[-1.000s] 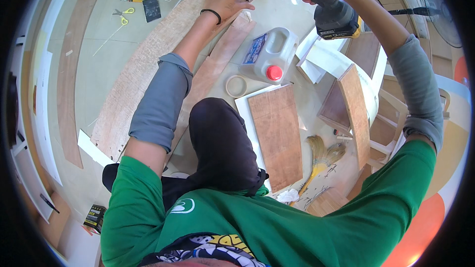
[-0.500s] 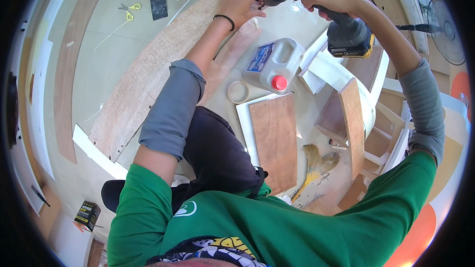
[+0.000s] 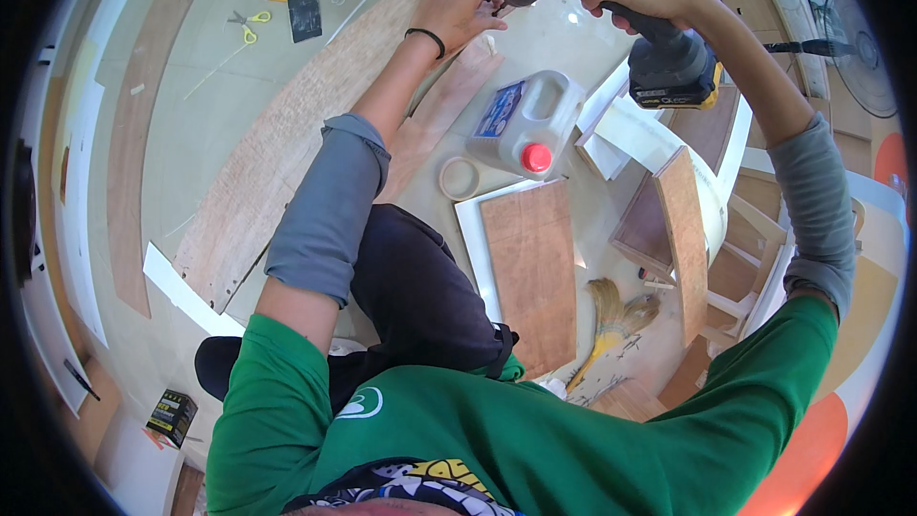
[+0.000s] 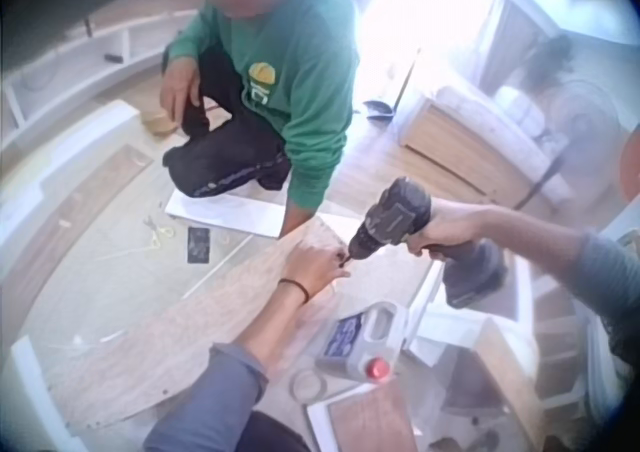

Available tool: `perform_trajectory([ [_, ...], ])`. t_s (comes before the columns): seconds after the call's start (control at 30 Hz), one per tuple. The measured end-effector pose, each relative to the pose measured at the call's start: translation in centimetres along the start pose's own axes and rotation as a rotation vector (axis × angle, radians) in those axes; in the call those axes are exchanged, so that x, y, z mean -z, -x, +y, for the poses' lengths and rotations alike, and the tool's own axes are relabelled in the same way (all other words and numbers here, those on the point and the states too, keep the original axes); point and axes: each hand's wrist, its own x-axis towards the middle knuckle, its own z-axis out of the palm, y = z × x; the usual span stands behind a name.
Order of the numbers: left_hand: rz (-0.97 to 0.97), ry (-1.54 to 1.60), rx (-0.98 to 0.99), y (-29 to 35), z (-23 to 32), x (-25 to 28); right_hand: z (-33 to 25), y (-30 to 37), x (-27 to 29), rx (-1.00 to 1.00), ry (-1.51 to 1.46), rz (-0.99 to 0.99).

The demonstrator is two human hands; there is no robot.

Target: The person assembles a wooden furniture piece by sanding edges, applying adhesive strips, and using a power drill to fasten components. They handle wooden boards, adhesive strips, and a drill, working on the floor alongside another person.

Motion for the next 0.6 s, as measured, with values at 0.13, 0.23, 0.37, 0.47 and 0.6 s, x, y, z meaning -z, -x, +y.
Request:
perform_trajectory([
  [0.13,0.002,0.007,-0.029,0.1,0.0,-0.1,-0.2,0.2,0.2,-0.009,0.045,0.004],
  [0.23,-0.009,0.022,-0.041,0.0,0.1,0.2,-0.2,0.6,0.2,0.007,0.028,0.011],
  [0.37,-0.029,-0.017,-0.019,0.1,0.1,-0.1,0.4,0.8,0.1,0.062,0.028,0.032],
  [0.47,-0.004,0.011,-0.045,0.1,0.0,-0.1,0.4,1.1,0.1,0.079,0.013,0.026],
  [0.6,-0.065,0.011,0.011,0.3,0.8,0.5,0.3,1.2,0.2,0.078,0.051,0.003],
])
